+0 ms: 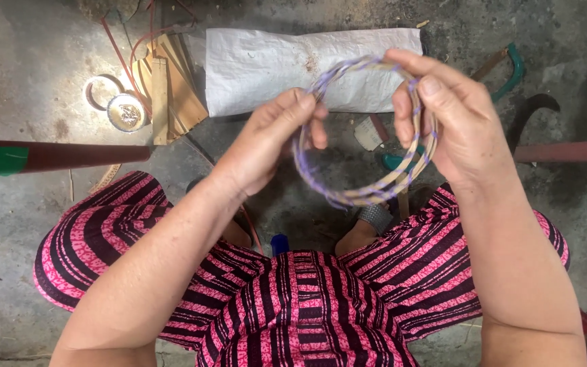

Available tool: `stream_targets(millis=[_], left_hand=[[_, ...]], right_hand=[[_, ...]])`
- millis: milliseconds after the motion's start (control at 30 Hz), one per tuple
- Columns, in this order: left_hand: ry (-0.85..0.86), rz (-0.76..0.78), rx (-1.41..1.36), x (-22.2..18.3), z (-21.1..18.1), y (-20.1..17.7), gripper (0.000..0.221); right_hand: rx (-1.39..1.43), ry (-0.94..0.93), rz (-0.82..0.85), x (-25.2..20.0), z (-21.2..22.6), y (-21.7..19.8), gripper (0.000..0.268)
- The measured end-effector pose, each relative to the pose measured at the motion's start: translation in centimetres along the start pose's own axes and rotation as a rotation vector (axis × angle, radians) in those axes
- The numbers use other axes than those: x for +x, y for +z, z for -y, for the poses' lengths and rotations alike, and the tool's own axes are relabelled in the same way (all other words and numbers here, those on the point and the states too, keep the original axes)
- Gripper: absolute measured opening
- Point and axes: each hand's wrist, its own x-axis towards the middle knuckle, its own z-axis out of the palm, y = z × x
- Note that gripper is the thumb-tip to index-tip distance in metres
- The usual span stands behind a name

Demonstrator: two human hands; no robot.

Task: Wrapping a circular frame with purple and yellow decorative strips while sitting on the floor.

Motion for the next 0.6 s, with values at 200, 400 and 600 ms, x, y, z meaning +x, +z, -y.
stream_targets(millis=[200, 400, 600], left_hand=[[-0.121, 0.043, -0.167, -0.5, -1.9, 1.0, 0.05], [-0.046, 0.106, 0.008, -1.0, -1.5, 0.3, 0.029], [0.227, 0.051, 0.422, -1.7, -2.5, 1.9, 0.018]], right_hand=[[0.072, 0.064, 0.175, -0.3, -0.2, 0.6, 0.054], [-0.036, 0.111, 0.269, -0.1, -0.8, -0.2, 0.045], [-0.199, 0.242, 0.176, -0.3, 0.8, 0.2, 0.035]])
